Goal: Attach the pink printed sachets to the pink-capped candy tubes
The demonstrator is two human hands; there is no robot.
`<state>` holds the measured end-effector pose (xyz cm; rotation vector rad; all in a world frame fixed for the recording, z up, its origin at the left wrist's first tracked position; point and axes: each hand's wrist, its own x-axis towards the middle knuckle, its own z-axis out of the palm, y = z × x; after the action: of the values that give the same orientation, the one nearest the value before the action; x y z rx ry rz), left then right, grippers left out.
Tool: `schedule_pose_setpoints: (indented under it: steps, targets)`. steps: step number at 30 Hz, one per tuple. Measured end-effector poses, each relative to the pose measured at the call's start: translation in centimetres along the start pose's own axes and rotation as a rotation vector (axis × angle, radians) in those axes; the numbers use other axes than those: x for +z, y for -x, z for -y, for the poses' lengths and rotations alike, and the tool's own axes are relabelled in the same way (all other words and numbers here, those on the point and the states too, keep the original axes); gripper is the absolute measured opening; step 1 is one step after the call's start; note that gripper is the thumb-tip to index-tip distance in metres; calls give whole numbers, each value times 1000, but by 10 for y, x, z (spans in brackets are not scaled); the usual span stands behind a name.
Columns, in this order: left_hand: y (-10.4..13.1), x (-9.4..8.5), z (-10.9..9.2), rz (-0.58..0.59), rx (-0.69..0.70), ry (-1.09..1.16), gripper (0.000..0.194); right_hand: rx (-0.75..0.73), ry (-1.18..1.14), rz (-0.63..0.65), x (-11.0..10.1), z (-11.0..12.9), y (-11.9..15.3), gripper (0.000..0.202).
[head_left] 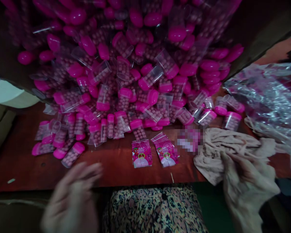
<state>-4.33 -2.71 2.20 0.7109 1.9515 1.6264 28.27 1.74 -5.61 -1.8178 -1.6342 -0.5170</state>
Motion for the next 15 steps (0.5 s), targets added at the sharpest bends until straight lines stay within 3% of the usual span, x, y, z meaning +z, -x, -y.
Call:
schedule_pose_setpoints:
  steps: [2,4,5,7,9,12,15]
  targets:
    - [28,41,-3,465,162,-149,17,11,-19,-68,9,-6,-1,21]
    - [59,86,-2,943,502,-224,21,27,-55,-54,15,-13,-1,24]
    - [72,106,1,1064,693,-290,24,36,-76,-49,16,-15,-1,26]
    - [93,140,9,1095,1013,-562,31,77,-121,-40,16,-15,0,28]
    - [103,161,18,1034,1192,-722,29,133,-165,-11,15,-13,1,25]
    - [102,174,24,1069,1211,-744,26,159,-182,-9,13,-11,3,20]
    - [90,164,21,1151,1152,-690,26,135,-165,23,8,-8,1,15]
